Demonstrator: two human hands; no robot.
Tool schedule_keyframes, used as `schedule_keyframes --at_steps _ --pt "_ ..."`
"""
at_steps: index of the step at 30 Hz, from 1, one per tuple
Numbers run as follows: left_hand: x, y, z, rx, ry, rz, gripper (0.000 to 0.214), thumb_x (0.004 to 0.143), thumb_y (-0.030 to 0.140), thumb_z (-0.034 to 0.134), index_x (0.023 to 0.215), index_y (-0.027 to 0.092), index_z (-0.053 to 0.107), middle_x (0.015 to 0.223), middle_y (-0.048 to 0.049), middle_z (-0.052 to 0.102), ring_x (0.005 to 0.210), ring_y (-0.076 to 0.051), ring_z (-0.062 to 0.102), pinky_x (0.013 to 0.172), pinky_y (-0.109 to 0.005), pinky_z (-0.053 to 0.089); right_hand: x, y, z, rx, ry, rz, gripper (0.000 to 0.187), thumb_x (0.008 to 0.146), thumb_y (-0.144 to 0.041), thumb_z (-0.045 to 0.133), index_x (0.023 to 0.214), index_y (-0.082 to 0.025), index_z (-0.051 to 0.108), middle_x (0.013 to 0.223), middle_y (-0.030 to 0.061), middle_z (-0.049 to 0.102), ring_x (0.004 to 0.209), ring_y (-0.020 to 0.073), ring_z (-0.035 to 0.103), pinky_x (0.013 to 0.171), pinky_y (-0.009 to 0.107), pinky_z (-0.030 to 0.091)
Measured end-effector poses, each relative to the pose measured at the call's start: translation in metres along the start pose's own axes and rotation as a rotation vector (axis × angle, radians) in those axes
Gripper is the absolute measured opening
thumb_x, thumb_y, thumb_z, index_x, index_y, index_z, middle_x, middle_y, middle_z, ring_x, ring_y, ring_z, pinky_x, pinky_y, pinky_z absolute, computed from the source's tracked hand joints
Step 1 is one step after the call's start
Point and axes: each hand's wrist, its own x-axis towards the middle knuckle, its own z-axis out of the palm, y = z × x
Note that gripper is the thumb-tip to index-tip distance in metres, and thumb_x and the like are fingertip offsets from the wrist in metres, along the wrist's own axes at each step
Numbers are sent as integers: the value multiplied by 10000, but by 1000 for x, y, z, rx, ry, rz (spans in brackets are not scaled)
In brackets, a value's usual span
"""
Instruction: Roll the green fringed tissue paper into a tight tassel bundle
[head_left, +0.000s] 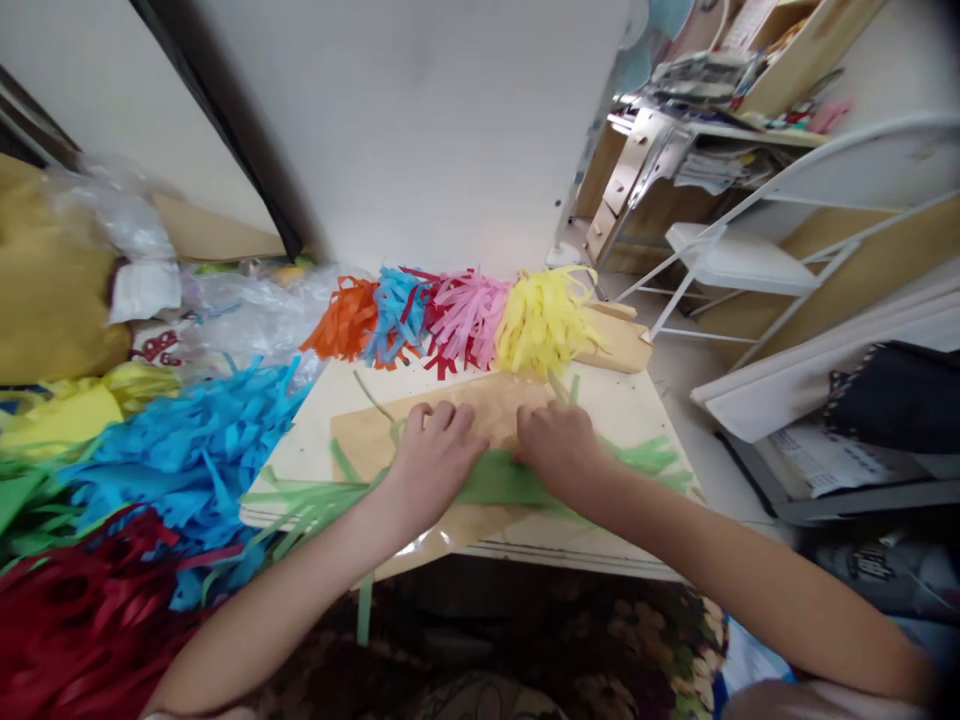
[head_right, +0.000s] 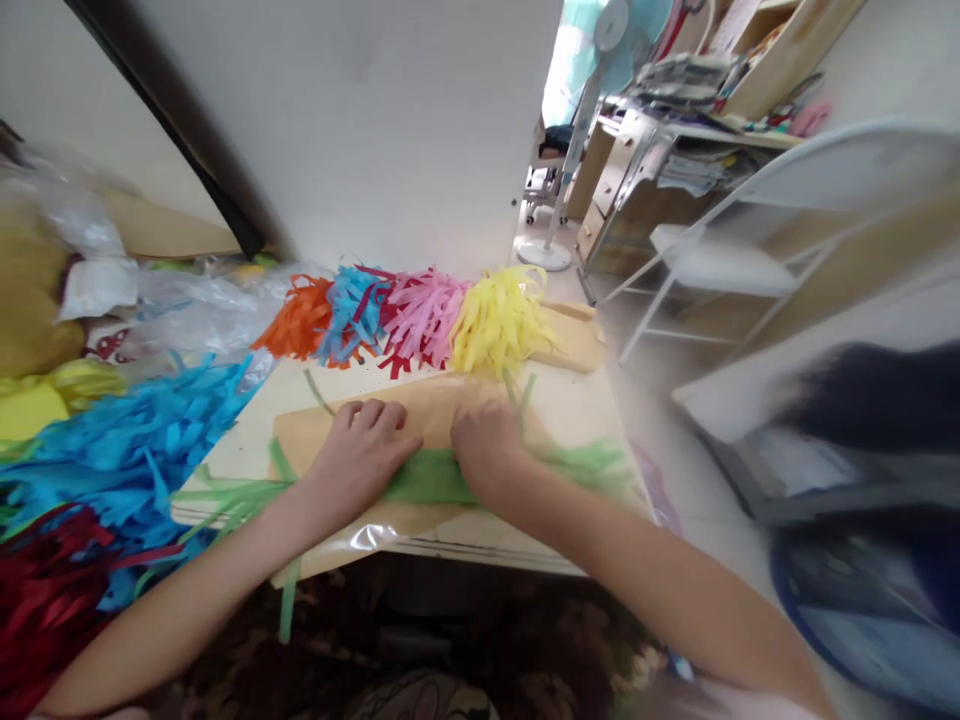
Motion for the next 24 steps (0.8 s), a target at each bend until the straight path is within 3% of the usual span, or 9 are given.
schedule_keyframes --at_steps 3,10,13,19,24 --pt "1 -2 3 3 32 113 175 773 173 404 758 192 577 958 -77 479 875 -228 412 743 -402 309 -5 -11 -1 -39 112 -54 204 770 -71 373 918 -52 512 850 170 559 844 262 512 678 348 367" --pt "-3 2 2 10 21 67 233 773 141 372 780 150 604 999 -95 468 913 -241 389 774 -430 275 -15 -15 17 -48 136 -218 167 771 -85 407 871 -112 538 854 86 565 806 183 534 650 262 402" --pt "-7 2 0 18 38 32 208 760 192 411 767 146 614 1009 -102 462 927 -249 384 775 -438 274 -17 -10 20 -72 152 -171 147 790 -98 414 861 -99 542 860 80 559 822 175 526 698 284 408" --pt "-20 1 -6 -5 19 -13 210 683 338 534 772 177 634 1026 -100 456 955 -261 375 773 -435 283 -28 -3 20 -82 105 -46 227 823 -312 447 913 -116 519 891 36 533 788 128 519 709 323 436" --pt "-31 2 -8 -17 14 -19 237 698 359 518 822 190 629 1065 -102 433 999 -268 338 802 -451 250 -41 4 24 -15 154 41 209 814 -291 459 928 -128 522 909 46 532 811 143 512 704 318 432"
